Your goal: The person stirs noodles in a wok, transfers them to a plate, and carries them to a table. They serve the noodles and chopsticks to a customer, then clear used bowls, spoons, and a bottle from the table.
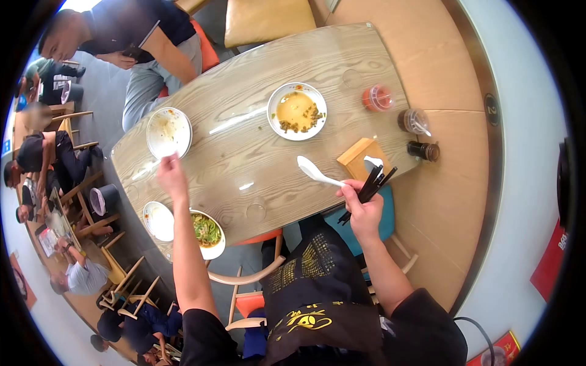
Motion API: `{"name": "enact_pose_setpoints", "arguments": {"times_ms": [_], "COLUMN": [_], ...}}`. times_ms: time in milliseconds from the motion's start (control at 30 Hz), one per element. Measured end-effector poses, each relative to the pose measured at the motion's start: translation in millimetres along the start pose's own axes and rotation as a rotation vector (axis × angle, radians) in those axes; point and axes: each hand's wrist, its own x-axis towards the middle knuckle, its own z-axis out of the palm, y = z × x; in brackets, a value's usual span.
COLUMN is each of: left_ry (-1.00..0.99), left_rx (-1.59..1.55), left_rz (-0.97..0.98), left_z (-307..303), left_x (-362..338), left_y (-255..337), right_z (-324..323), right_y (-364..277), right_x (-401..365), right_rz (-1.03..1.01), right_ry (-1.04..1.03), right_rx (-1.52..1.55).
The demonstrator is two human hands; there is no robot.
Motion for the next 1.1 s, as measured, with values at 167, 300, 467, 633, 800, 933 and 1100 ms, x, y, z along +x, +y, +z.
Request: {"name": "enact_pose_setpoints", "arguments": {"times_ms": [167,300,467,633,800,933,1100], "left_ry": [-0.547,-0.763,-0.975,-1.038,-0.911,-0.865,-0.646], "left_rx": [-0.192,-0.015,0.094,0.111,-0.132,-0.352,-0.479], "left_rz": [0.434,0.563,0.72,0.667,0.451,0.191,-0.036], "left_z": [116,197,239,217,143,30,-90], "left_x": [-5,28,50,45,26,-1,-48], "left_y": [120,160,185,168,124,95,28], "right_z": [-17,-32,-46,-41,-19,16,70], "right_y": [-4,-7,-2,-1,-2,-14,-15], "right_x": [6,3,-3,-6,-11,-29,-59], "right_rz": [0.01,0.003,-0.064,-0.053,-0.051,-0.101,-0.101], "right_ry": [-0.002,0.026,0.031,0.026,-0.021,-0.065,-0.25], "right_rx": [-0.021,-0.048,-0.114,-0.105,-0.079,-0.114,-0.071]}}
